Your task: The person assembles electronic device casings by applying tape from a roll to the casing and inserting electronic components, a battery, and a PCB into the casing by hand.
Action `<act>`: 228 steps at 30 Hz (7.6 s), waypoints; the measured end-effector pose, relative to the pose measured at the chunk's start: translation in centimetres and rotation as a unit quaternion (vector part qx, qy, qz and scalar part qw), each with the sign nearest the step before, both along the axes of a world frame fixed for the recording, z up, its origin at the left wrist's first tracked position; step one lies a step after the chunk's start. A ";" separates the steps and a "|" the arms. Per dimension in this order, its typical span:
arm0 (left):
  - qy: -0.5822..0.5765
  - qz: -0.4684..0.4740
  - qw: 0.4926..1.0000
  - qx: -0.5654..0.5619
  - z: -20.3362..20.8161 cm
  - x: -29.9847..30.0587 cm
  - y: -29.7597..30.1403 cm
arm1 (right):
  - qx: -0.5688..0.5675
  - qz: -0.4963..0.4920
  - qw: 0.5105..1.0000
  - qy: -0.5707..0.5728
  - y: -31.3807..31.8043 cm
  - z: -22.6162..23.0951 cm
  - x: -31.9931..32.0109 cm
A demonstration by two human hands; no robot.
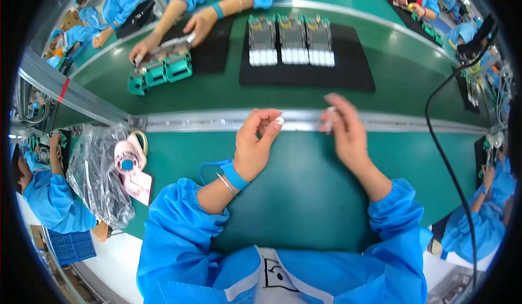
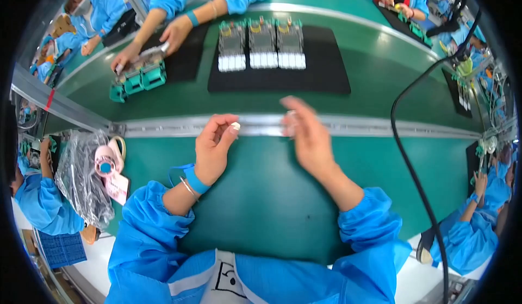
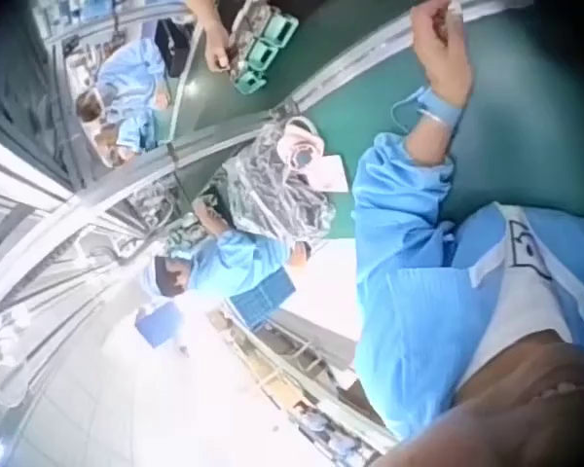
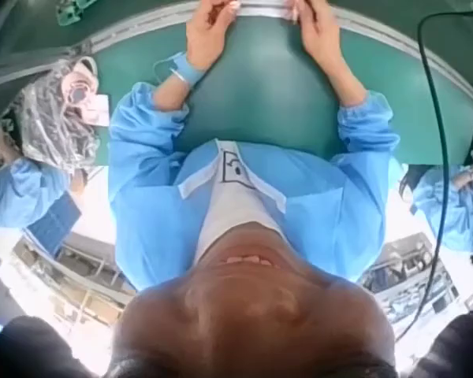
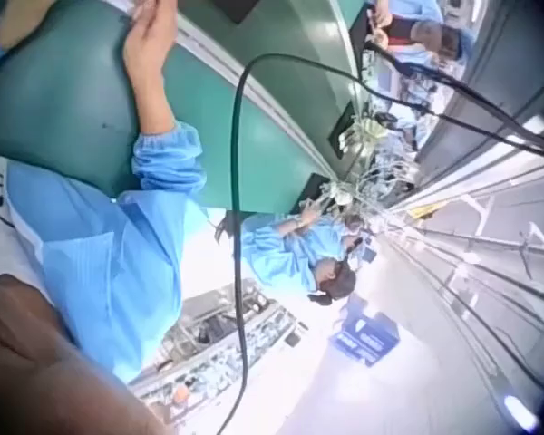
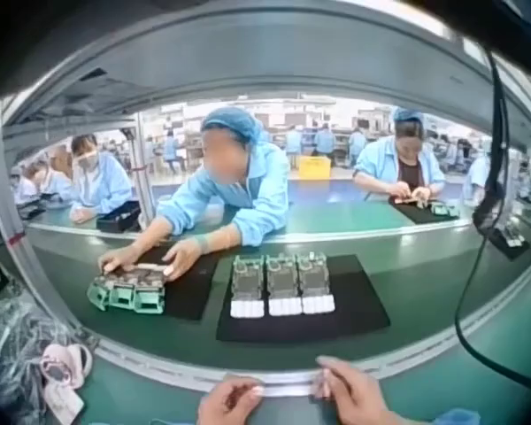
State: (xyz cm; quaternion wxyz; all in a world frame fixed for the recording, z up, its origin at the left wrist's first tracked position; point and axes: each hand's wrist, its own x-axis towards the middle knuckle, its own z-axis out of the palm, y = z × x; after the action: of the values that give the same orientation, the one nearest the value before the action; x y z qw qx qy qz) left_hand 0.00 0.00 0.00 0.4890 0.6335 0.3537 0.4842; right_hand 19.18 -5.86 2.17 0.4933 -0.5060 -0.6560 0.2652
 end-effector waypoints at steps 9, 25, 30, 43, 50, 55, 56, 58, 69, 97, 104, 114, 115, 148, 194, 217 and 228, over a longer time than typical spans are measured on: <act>-0.109 -0.125 0.969 -0.182 1.0 -4.2 -8.7 | -0.132 0.009 0.972 0.192 -8.6 -0.7 -7.1; -0.029 -0.110 0.993 0.014 2.1 -6.6 -10.8 | -0.065 0.041 0.958 0.277 -10.5 0.5 -10.3; 0.119 -0.023 0.936 0.330 3.7 -7.0 -9.8 | -0.108 0.091 0.918 0.371 -10.3 1.1 -10.1; 0.107 -0.047 0.925 0.362 3.4 -7.5 -10.8 | -0.032 0.108 0.950 0.293 -10.9 1.1 -9.9; -0.043 -0.110 0.980 0.158 3.1 -6.3 -12.5 | -0.069 0.129 0.932 0.331 -11.5 1.8 -9.5; -0.117 -0.144 0.980 0.073 3.3 -6.0 -12.9 | -0.072 0.143 0.931 0.328 -11.4 1.6 -9.6; -0.144 -0.150 0.977 0.051 3.2 -5.9 -12.9 | -0.080 0.144 0.927 0.338 -11.5 1.6 -9.7; -0.169 -0.157 0.973 0.026 2.8 -5.9 -12.8 | -0.097 0.136 0.920 0.353 -11.5 1.7 -9.9; -0.101 -0.152 0.975 0.130 1.9 -6.6 -11.6 | -0.137 0.150 0.906 0.371 -11.4 1.7 -9.2; -0.237 -0.239 0.933 -0.126 1.2 -5.9 -11.0 | -0.074 0.154 0.941 0.293 -11.3 1.4 -8.8; -0.222 -0.231 0.941 -0.110 1.7 -6.1 -10.9 | -0.047 0.119 0.962 0.242 -11.4 1.9 -8.9; -0.137 -0.229 0.962 -0.049 3.1 -6.9 -10.1 | -0.032 0.095 0.971 0.218 -11.4 2.2 -8.8; -0.139 -0.228 0.962 -0.050 3.1 -6.9 -10.1 | -0.035 0.097 0.970 0.222 -11.3 2.2 -8.7; 0.002 -0.192 0.981 -0.006 2.2 -7.5 -8.8 | -0.082 0.023 0.981 0.172 -9.6 0.5 -9.3; 0.335 0.460 0.774 0.275 2.3 -28.7 -6.7 | -0.105 0.261 0.960 -0.011 2.8 3.3 -22.3; 0.039 -0.218 0.974 0.045 8.5 -11.6 -7.2 | -0.252 0.238 0.636 0.690 -6.4 -0.4 -10.0; -0.386 -0.284 0.813 -0.330 3.8 -11.3 -5.9 | 0.058 0.031 0.998 0.006 -6.7 0.8 -9.3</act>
State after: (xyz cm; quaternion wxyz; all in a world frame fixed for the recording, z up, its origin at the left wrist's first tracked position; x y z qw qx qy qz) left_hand -11.26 -5.88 3.83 0.8811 0.2668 0.0785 0.3824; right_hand 9.91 -12.52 2.99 0.5171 -0.4548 -0.6825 0.2447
